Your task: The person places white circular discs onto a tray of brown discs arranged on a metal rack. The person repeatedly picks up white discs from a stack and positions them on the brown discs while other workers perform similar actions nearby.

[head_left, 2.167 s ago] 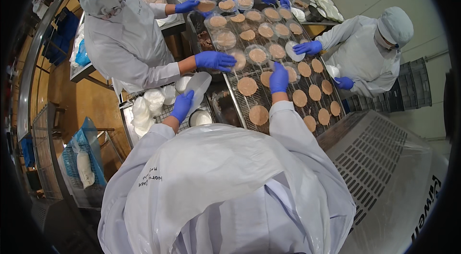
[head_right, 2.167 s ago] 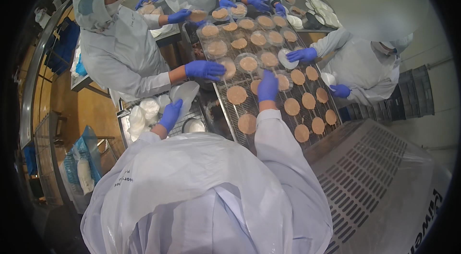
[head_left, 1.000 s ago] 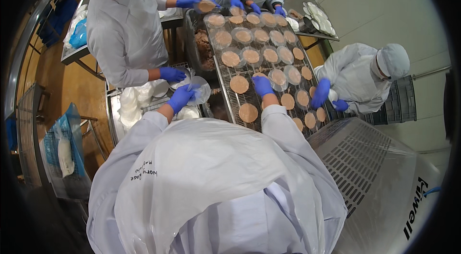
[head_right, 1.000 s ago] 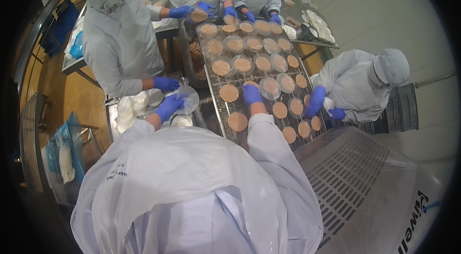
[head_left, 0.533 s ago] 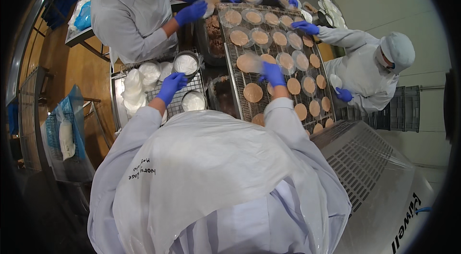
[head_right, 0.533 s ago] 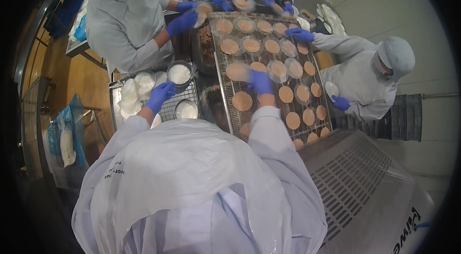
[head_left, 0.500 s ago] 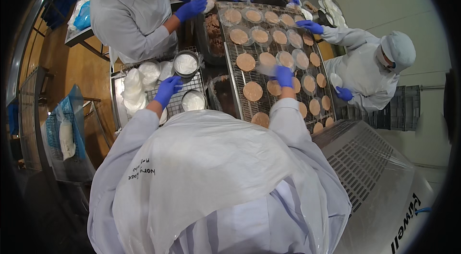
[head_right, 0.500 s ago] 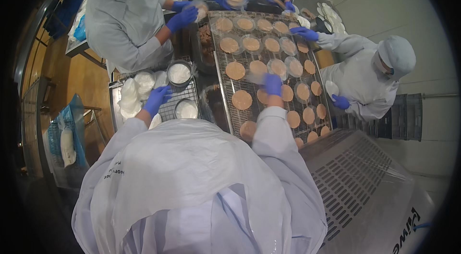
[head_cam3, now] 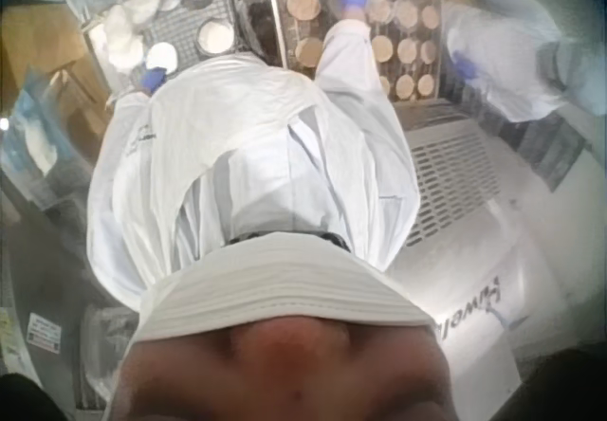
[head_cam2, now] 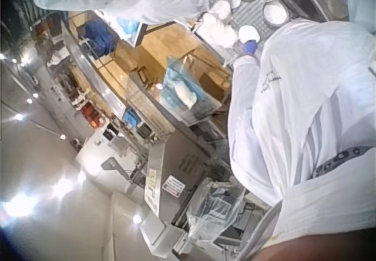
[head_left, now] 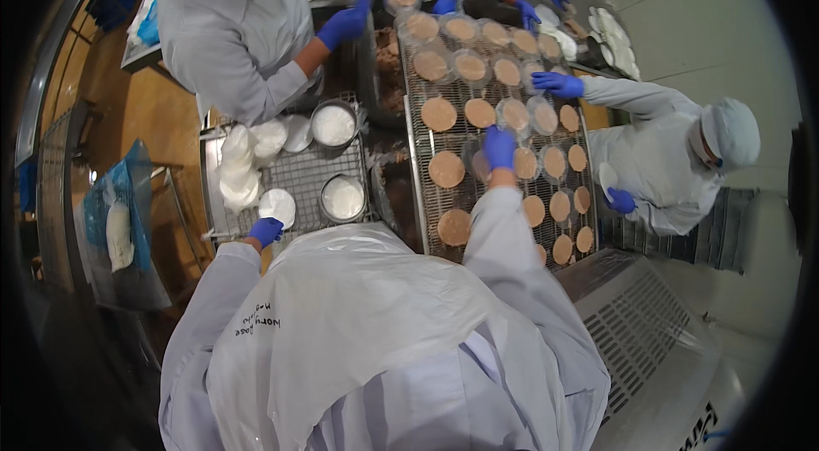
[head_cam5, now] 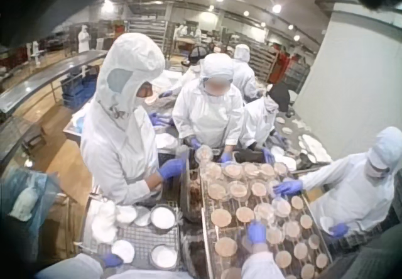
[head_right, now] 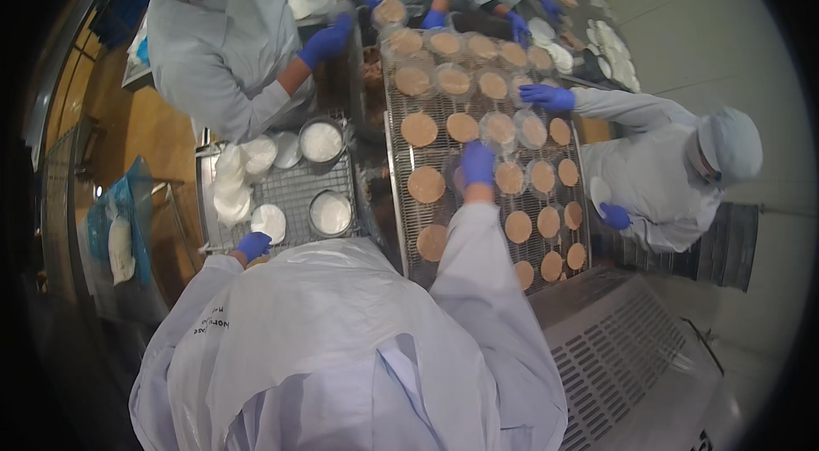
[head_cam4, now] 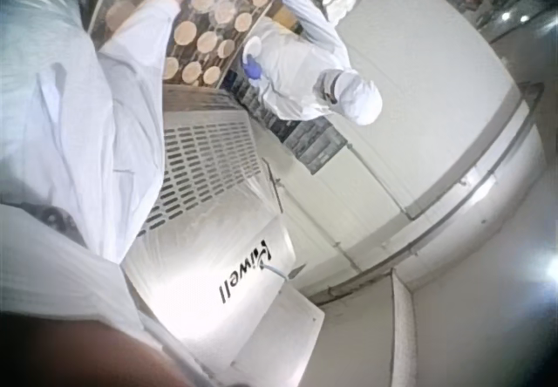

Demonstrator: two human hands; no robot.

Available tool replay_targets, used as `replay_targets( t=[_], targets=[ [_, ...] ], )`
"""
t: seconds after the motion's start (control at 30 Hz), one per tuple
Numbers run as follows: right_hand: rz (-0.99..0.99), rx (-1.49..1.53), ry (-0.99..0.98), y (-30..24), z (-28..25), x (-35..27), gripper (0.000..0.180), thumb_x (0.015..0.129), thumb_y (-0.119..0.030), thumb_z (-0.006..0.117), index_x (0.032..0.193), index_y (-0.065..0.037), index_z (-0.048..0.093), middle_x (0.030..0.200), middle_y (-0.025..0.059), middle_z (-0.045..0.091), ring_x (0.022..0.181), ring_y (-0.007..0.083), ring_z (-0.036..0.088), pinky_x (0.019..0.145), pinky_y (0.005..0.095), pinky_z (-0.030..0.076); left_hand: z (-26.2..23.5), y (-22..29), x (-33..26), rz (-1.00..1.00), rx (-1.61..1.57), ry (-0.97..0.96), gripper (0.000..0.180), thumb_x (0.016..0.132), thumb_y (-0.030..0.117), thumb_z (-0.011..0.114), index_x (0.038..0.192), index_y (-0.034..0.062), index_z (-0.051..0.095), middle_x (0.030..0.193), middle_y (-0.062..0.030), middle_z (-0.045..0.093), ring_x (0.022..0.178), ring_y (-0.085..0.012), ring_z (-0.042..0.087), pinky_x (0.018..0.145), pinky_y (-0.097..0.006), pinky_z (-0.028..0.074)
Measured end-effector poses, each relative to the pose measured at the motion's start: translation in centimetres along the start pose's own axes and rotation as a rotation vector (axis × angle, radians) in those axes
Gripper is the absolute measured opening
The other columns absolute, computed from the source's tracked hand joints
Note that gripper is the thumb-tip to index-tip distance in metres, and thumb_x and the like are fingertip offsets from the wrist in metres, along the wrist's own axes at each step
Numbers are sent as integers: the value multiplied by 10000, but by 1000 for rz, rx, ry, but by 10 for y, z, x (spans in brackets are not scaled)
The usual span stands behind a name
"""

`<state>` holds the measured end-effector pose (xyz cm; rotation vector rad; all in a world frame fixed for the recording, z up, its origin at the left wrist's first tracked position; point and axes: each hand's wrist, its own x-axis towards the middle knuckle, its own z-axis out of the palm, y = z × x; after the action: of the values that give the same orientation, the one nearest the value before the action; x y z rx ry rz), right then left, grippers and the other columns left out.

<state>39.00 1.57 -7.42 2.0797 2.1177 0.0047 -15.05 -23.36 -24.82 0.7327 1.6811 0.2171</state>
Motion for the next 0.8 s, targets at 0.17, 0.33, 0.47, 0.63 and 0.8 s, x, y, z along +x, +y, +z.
replay_targets(
  t=[0.17,0.33,0.47,0.63,0.8],
  targets=[
    [202,-205,315,79,135,89,416,863,-209,390,1250,-59,425,1294,248,380,1107,403,446,927,453,365,-44,-69,12,662,1477,-94,135,785,140,523,841,72,625,747,-72,636,637,-195,613,560,-316,477],
    [102,301,286,71,63,73,241,814,-133,480,959,-7,625,954,175,624,880,319,589,797,374,448,9,-15,-10,225,371,250,258,824,263,472,890,56,613,870,-178,617,811,-344,586,718,-419,459],
    [206,425,287,60,20,61,244,832,-161,493,966,-11,631,921,156,636,860,293,608,769,355,456,53,30,7,404,386,132,231,835,244,488,939,74,605,906,-162,606,854,-354,562,756,-408,450],
    [276,586,207,35,11,44,242,840,-191,524,996,-41,633,962,140,634,869,256,610,775,314,447,84,108,31,641,436,66,222,832,149,487,1021,79,580,989,-141,579,921,-321,546,805,-388,434],
    [244,590,460,22,-16,101,257,814,-133,519,1037,-42,608,1007,152,613,941,281,580,830,348,433,139,130,78,535,556,225,417,801,143,522,1196,30,453,1132,-190,514,1053,-327,491,895,-394,404]
  ],
)
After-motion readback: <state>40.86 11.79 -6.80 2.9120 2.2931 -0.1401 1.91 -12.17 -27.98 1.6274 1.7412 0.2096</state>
